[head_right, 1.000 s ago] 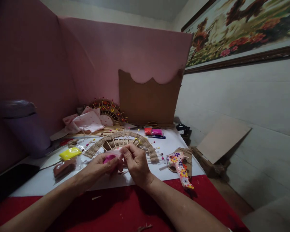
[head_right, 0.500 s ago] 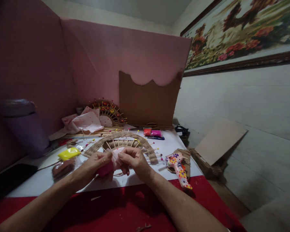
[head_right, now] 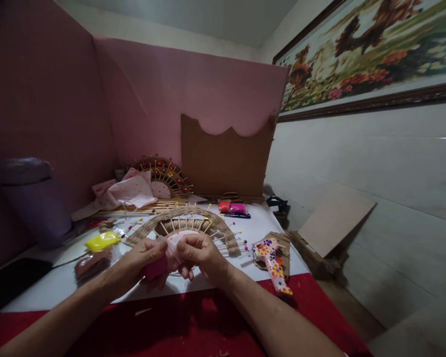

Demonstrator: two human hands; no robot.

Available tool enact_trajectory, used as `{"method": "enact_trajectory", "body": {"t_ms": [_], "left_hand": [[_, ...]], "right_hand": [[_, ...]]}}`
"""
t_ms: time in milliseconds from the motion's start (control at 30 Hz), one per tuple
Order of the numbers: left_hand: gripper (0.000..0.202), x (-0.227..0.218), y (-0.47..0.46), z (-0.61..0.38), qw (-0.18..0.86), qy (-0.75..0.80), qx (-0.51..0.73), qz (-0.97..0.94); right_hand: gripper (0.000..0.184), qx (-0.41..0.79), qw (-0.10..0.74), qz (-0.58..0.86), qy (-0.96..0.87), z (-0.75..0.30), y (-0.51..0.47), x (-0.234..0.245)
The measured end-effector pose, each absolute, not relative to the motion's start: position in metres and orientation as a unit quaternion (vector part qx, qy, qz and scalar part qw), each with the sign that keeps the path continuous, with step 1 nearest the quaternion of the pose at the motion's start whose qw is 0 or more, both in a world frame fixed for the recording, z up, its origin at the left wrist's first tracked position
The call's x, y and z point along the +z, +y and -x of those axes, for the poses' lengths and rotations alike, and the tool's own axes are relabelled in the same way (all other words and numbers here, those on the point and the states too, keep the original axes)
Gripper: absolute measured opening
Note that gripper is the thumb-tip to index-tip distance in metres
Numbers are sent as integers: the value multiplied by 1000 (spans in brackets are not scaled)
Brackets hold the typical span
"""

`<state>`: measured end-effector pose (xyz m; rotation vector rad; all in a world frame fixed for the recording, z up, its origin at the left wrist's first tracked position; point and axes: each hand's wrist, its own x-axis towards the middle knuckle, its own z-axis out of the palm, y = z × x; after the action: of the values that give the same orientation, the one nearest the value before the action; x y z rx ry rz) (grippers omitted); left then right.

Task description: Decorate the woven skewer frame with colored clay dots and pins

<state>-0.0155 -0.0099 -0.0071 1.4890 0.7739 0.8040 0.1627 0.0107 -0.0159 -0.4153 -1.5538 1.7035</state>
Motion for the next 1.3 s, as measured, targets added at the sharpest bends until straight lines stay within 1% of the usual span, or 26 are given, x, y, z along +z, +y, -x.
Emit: {"method": "enact_trajectory", "body": {"t_ms": [167, 300, 533, 733, 800, 1000, 1167, 1233, 1300], "left_hand": [[53, -5, -13, 16, 593, 330, 347, -647], [55, -6, -12, 17, 587, 331, 343, -655], [58, -4, -10, 14, 572, 369, 349, -644], [60, 2, -11, 12, 531, 423, 352, -645], [60, 2, -9, 12, 510, 437, 350, -653], [60, 1, -9, 12, 486, 448, 338, -670], [58, 1, -12, 13, 519, 415, 342, -664], [52, 2, -12, 13, 533, 390, 375, -651], [42, 3, -13, 13, 536, 368, 418, -634]], "right_hand": [[37, 682, 381, 162, -603, -162, 8, -13], [35, 669, 382, 178, -612, -162, 7, -13], [31, 548, 439, 203, -682, -164, 5, -8], [22, 452, 445, 242, -735, -169, 5, 0], [20, 437, 438, 250, -745, -169, 6, -1], [22, 469, 415, 258, -736, -169, 10, -7], [24, 521, 413, 235, -709, -167, 4, -4], [25, 545, 427, 224, -686, -166, 3, -1], [25, 547, 450, 228, -669, -167, 1, 3]]}}
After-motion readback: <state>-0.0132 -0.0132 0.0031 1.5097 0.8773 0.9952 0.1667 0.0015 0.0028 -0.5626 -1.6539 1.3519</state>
